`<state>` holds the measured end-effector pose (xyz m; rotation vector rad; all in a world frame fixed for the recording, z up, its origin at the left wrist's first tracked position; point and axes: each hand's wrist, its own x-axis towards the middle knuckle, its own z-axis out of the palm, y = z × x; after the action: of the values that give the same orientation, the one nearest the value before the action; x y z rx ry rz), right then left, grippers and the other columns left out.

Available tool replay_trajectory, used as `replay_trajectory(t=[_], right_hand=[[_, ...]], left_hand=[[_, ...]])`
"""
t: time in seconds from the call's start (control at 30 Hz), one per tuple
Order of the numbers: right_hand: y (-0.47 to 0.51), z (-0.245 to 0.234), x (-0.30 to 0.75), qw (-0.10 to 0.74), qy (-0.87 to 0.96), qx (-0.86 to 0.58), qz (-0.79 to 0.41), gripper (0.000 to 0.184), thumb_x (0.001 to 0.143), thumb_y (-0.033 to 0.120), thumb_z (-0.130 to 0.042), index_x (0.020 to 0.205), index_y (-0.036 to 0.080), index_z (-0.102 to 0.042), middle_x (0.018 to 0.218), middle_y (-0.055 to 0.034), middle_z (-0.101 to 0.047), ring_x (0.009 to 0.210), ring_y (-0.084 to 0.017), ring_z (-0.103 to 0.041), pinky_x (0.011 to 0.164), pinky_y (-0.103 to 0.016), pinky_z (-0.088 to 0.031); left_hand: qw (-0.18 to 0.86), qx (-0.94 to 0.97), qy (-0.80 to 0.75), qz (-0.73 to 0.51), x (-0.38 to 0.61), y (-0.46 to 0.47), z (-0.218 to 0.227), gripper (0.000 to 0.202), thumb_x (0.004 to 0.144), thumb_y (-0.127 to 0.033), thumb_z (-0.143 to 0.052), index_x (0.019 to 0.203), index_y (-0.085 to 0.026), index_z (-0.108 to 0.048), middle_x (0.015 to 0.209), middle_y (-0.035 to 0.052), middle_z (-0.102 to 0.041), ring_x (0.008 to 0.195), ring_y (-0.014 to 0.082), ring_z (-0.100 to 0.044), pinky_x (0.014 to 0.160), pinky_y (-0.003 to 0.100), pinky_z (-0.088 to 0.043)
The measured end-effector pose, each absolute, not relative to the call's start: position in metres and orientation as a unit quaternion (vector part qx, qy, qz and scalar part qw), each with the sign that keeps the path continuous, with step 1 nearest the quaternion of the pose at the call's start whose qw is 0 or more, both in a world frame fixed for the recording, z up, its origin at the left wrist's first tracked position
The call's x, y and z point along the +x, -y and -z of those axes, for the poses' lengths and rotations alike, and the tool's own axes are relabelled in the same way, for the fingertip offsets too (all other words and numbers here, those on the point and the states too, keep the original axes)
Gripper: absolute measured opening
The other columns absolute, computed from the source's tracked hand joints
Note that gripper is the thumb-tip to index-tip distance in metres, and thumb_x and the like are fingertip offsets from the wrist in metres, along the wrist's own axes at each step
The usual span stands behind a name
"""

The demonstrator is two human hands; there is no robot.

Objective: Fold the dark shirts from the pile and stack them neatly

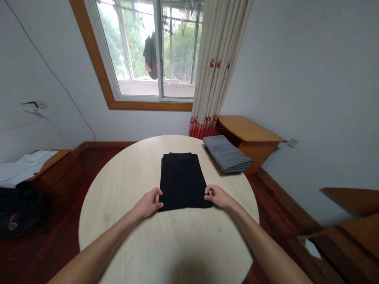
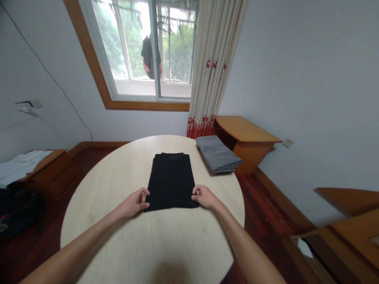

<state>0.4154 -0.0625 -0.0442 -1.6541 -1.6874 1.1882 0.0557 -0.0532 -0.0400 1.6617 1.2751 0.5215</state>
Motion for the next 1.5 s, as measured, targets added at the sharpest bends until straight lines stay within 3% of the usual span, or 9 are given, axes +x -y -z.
replay_trajectory(t=[0.1,0.17,0.37,0.7,0.87,0.97,1.07,1.27,1.5], right_hand=[[0.078,0.035,0.430,0.098,0.597,-0.539,-0.586,0.036,0.066,0.043,-0.078,0.081,0.019,-0.056,0.057,0.0062,-0.054,0.050,-0.011,-0.056,0.050,-0.022,-0.040],[0.073,0.033,0.435,0.085,0.588,-0.513,-0.620,0.040,0.066,0.048,-0.078,0.083,0.018,-0.058,0.060,0.0039,-0.058,0.052,-0.012,-0.058,0.052,-0.023,-0.043],[-0.014,0.042,0.405,0.392,0.572,-0.594,-0.407,0.034,0.073,0.032,-0.073,0.100,0.017,-0.061,0.066,0.0030,-0.060,0.058,-0.012,-0.057,0.057,-0.025,-0.045],[-0.090,0.044,0.392,0.457,0.613,-0.588,-0.265,0.033,0.074,0.024,-0.060,0.106,0.017,-0.064,0.086,-0.0017,-0.066,0.069,-0.015,-0.059,0.067,-0.027,-0.048],[-0.097,0.048,0.385,0.420,0.622,-0.634,-0.187,0.036,0.080,0.021,-0.054,0.114,0.015,-0.062,0.096,-0.0076,-0.068,0.084,-0.019,-0.063,0.082,-0.033,-0.050],[-0.078,0.047,0.371,0.383,0.647,-0.643,-0.146,0.044,0.084,0.022,-0.055,0.126,0.013,-0.059,0.120,-0.0164,-0.064,0.111,-0.025,-0.059,0.100,-0.040,-0.044],[-0.045,0.047,0.352,0.291,0.738,-0.602,-0.091,0.051,0.093,0.033,-0.051,0.140,0.014,-0.052,0.146,-0.0176,-0.050,0.136,-0.028,-0.044,0.115,-0.046,-0.030],[0.011,0.056,0.369,0.144,0.781,-0.593,-0.132,0.057,0.101,0.046,-0.037,0.152,0.021,-0.039,0.161,-0.0108,-0.030,0.151,-0.027,-0.022,0.120,-0.056,-0.013],[0.091,0.059,0.430,0.218,0.818,-0.510,-0.154,0.052,0.097,0.023,-0.037,0.148,0.025,-0.047,0.160,-0.0097,-0.034,0.148,-0.024,-0.030,0.120,-0.053,-0.020]], left_hand=[[0.611,0.635,-0.461,-0.103,0.041,0.072,0.043,0.053,0.068,-0.042,-0.078,0.105,-0.021,-0.048,0.059,-0.0076,-0.059,0.050,0.0138,-0.057,0.048,0.022,-0.034],[0.630,0.607,-0.470,-0.116,0.035,0.064,0.046,0.055,0.069,-0.048,-0.078,0.106,-0.020,-0.048,0.060,-0.0057,-0.061,0.048,0.0129,-0.056,0.045,0.021,-0.031],[0.489,0.529,-0.606,-0.337,0.062,-0.039,0.037,0.052,0.072,-0.039,-0.079,0.113,-0.015,-0.057,0.067,-0.0016,-0.062,0.050,0.0120,-0.055,0.046,0.022,-0.038],[0.461,0.526,-0.569,-0.433,0.075,-0.106,0.029,0.051,0.072,-0.035,-0.077,0.117,-0.014,-0.062,0.078,0.0013,-0.064,0.068,0.0150,-0.064,0.062,0.026,-0.051],[0.361,0.558,-0.603,-0.441,0.077,-0.106,0.030,0.050,0.078,-0.037,-0.070,0.119,-0.010,-0.061,0.091,0.0102,-0.069,0.085,0.0241,-0.069,0.080,0.040,-0.055],[0.272,0.622,-0.598,-0.426,0.089,-0.082,0.032,0.044,0.084,-0.033,-0.066,0.122,-0.012,-0.062,0.121,0.0178,-0.066,0.114,0.0292,-0.061,0.104,0.047,-0.044],[0.138,0.786,-0.503,-0.330,0.108,-0.042,0.037,0.042,0.096,-0.039,-0.050,0.133,-0.020,-0.059,0.145,0.0123,-0.054,0.137,0.0275,-0.045,0.117,0.049,-0.029],[0.136,0.851,-0.497,-0.105,0.095,0.012,0.050,0.059,0.100,-0.048,-0.037,0.152,-0.021,-0.040,0.162,0.0096,-0.030,0.152,0.0297,-0.020,0.120,0.058,-0.016],[0.153,0.890,-0.417,-0.103,0.023,0.088,0.038,0.054,0.100,-0.036,-0.039,0.153,-0.028,-0.038,0.163,0.0069,-0.027,0.152,0.0275,-0.018,0.121,0.058,-0.012]])
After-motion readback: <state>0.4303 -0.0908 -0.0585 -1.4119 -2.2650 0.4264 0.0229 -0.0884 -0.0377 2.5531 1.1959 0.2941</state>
